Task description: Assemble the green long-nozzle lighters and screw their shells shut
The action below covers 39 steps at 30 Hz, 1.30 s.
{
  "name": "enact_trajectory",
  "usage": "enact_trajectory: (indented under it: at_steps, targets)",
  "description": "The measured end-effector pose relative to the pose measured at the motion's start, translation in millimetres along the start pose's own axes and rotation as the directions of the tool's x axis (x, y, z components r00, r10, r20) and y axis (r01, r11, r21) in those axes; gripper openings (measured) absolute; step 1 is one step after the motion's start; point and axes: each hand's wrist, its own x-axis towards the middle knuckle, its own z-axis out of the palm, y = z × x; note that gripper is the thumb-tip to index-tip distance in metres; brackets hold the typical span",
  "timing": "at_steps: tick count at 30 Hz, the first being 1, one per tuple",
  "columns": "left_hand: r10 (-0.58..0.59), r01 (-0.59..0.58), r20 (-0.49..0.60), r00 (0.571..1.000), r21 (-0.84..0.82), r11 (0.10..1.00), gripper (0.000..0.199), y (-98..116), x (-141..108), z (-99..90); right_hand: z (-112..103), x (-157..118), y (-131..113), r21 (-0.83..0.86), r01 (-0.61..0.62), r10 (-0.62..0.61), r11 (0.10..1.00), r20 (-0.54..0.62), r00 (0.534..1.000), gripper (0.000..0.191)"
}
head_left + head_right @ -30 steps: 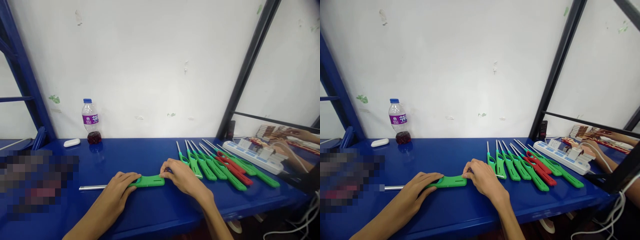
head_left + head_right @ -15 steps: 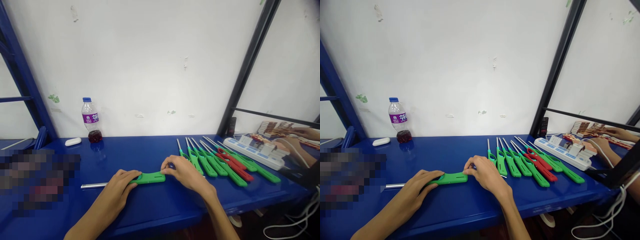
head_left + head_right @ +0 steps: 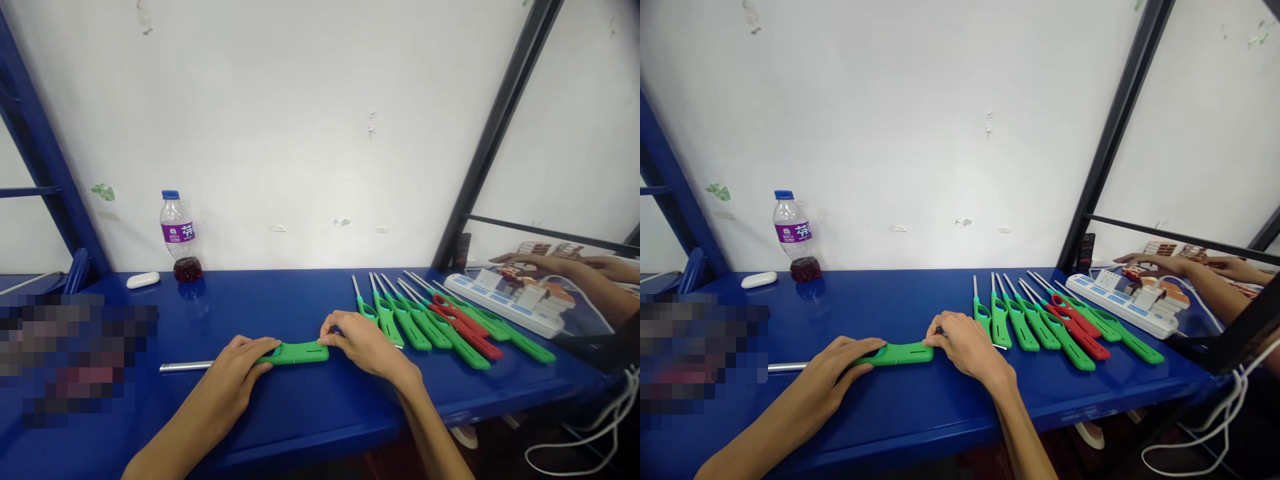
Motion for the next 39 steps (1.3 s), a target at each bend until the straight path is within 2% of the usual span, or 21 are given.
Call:
enact_trajectory:
  at_steps: [7,11,20,27,31,39]
  targets:
    - [-0.080,0.080,0.029,0.996,-0.009,0.997,0.038,3.1,2.8,-7.1,-0.7,-0.1,0.2,0.006,0.029,-0.029,1.000,0.015,0.999,0.012]
    - [-0.085,0.084,0.054,0.995,0.015,0.996,0.040,7.8,4.2,-11.3,-0.6,0.1,0.1,0.005,0.032,-0.032,0.999,0.006,0.999,0.013]
    - [-0.084,0.084,0.014,0.996,0.043,0.996,0.038,7.0,3.6,-9.9,2.8,2.1,-0.4,0.002,0.014,-0.013,1.000,-0.044,0.999,0.014]
    - [-0.077,0.077,0.006,0.997,0.057,0.995,0.036,7.3,4.2,-10.3,0.7,4.3,-10.9,0.012,0.037,-0.035,0.999,-0.103,0.994,0.017]
    - [-0.061,0.061,-0.001,0.998,0.058,0.996,0.036,7.3,4.0,-10.3,3.6,6.2,-8.3,-0.060,-0.028,0.017,0.998,-0.178,0.984,0.017]
    - [0.036,-0.034,-0.003,0.999,0.173,0.984,0.038,15.1,4.1,-10.5,11.6,6.3,5.9,-0.249,-0.180,0.135,0.951,-0.187,0.973,0.027]
